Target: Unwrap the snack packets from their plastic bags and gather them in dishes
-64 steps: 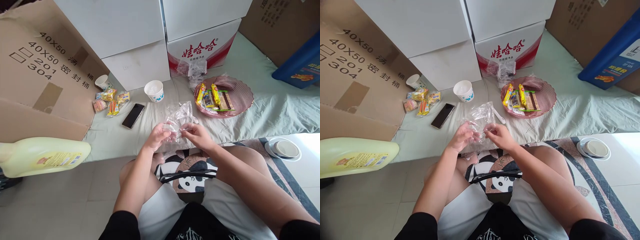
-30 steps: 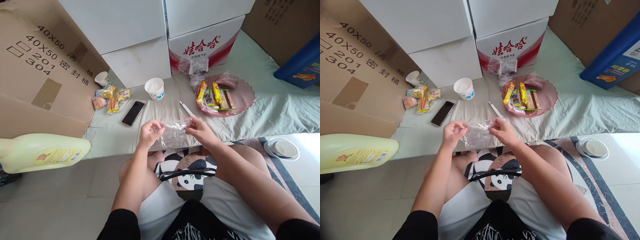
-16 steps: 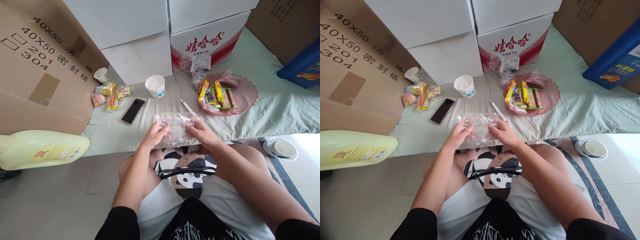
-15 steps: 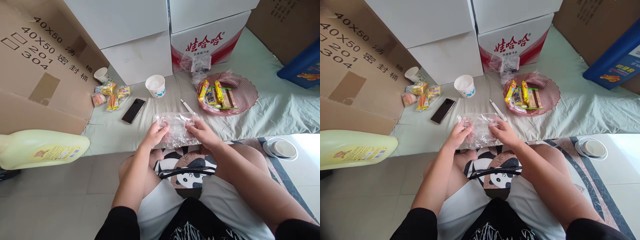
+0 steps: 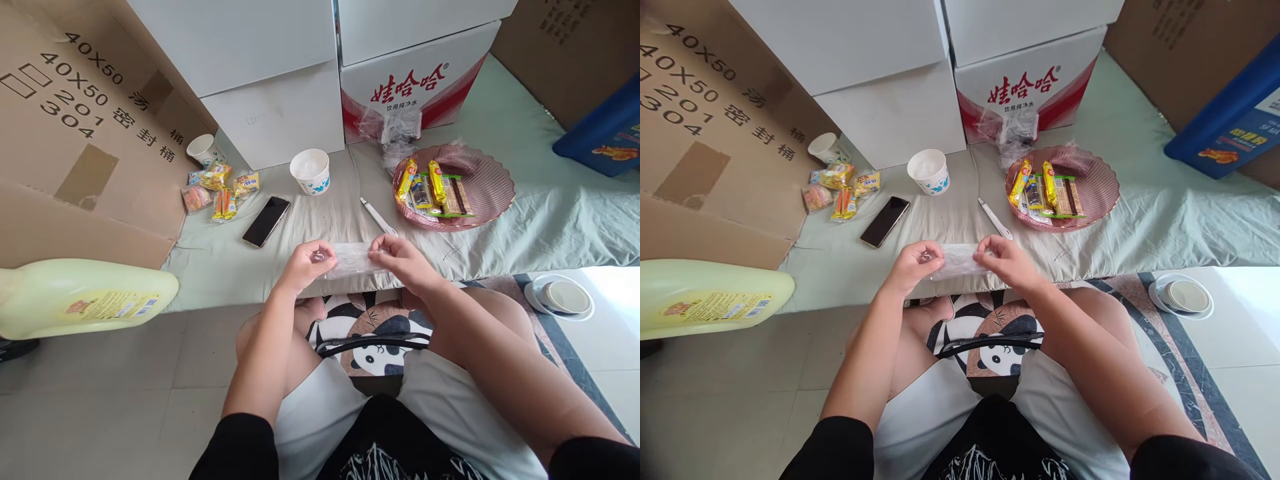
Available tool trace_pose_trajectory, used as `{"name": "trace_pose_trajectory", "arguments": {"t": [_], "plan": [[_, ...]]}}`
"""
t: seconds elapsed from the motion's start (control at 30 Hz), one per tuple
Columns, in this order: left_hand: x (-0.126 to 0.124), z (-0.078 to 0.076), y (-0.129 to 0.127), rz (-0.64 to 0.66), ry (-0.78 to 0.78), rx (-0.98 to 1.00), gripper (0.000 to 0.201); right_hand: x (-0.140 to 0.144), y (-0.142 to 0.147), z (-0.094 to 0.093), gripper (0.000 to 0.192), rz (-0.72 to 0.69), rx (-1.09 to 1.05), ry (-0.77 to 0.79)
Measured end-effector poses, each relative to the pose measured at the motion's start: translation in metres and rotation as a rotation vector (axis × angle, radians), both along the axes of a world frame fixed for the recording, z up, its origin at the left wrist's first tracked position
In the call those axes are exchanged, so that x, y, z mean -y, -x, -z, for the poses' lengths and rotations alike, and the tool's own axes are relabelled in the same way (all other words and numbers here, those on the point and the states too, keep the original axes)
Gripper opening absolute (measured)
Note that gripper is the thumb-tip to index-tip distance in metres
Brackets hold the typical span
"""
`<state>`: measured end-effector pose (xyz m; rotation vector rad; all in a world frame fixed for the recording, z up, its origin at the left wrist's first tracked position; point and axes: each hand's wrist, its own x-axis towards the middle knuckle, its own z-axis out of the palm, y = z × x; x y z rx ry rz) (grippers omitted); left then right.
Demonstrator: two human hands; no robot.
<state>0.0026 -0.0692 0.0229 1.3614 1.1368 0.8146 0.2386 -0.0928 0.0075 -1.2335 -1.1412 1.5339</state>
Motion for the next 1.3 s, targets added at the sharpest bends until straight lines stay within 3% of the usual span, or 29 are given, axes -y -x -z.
{"name": "trace_pose_trajectory", "arguments": {"t": [0.03, 0.1, 0.17, 0.2, 0.27, 0.33, 0.4, 0.47, 0.53, 0.63, 0.7, 0.77, 0.87, 0.97, 1.07, 1.13, 1.2, 1.27, 1.3], "plan": [[-0.001, 0.004, 0.001, -0.032, -0.021, -0.042, 0.019, 0.0, 0.001, 0.002, 0.045, 0.043, 0.04, -0.01], [-0.004, 0.011, 0.001, -0.218, -0.115, -0.085, 0.028, -0.001, 0.002, 0.005, 0.059, 0.158, 0.044, -0.016], [-0.005, 0.017, -0.001, -0.432, -0.273, -0.122, 0.024, -0.001, 0.003, 0.005, 0.05, 0.252, 0.034, -0.036], [-0.003, 0.019, -0.004, -0.473, -0.335, -0.137, 0.019, -0.001, 0.003, 0.004, 0.041, 0.274, 0.052, -0.057], [0.001, 0.021, -0.011, -0.37, -0.364, -0.133, 0.015, 0.001, 0.005, 0.002, 0.028, 0.28, 0.118, -0.125], [0.008, 0.023, -0.022, -0.158, -0.291, -0.071, 0.029, 0.004, 0.008, -0.001, 0.024, 0.229, 0.161, -0.218], [0.014, 0.023, -0.033, -0.006, -0.203, 0.008, 0.046, 0.009, 0.012, -0.003, 0.022, 0.121, 0.131, -0.303], [0.016, 0.02, -0.04, 0.092, -0.14, 0.05, 0.048, 0.012, 0.016, -0.005, 0.022, 0.001, 0.093, -0.33], [0.017, 0.015, -0.043, 0.128, -0.12, 0.036, 0.045, 0.015, 0.017, -0.006, 0.026, -0.039, 0.121, -0.315], [0.017, 0.007, -0.04, 0.081, -0.114, 0.009, 0.045, 0.014, 0.015, -0.005, 0.028, 0.14, 0.258, -0.313], [0.018, 0.003, -0.038, 0.077, -0.067, 0.053, 0.044, 0.011, 0.013, -0.004, 0.043, 0.229, 0.255, -0.315], [0.02, 0.003, -0.037, 0.112, 0.009, 0.097, 0.039, 0.008, 0.012, -0.002, 0.057, 0.138, 0.134, -0.245], [0.016, 0.008, -0.037, 0.063, 0.057, 0.064, 0.034, 0.006, 0.014, -0.002, 0.051, 0.036, -0.013, -0.142], [-0.008, 0.006, -0.028, -0.202, -0.047, -0.032, 0.027, 0.005, 0.015, -0.005, 0.039, 0.173, -0.028, -0.153], [-0.058, -0.014, -0.016, -0.503, -0.327, -0.322, 0.018, 0.004, 0.013, -0.008, 0.029, 0.175, -0.034, -0.124], [-0.101, -0.034, -0.014, -0.519, -0.504, -0.577, 0.021, 0.002, 0.012, -0.007, 0.028, 0.138, -0.017, -0.104], [-0.145, -0.052, -0.019, -0.454, -0.604, -0.813, 0.017, -0.001, 0.012, -0.006, 0.027, 0.112, 0.013, -0.097], [-0.184, -0.063, -0.029, -0.325, -0.594, -1.018, 0.012, -0.004, 0.011, -0.005, 0.026, 0.096, 0.038, -0.096], [-0.201, -0.065, -0.035, -0.249, -0.516, -1.115, 0.012, -0.005, 0.011, -0.006, 0.026, 0.089, 0.048, -0.097]]}}
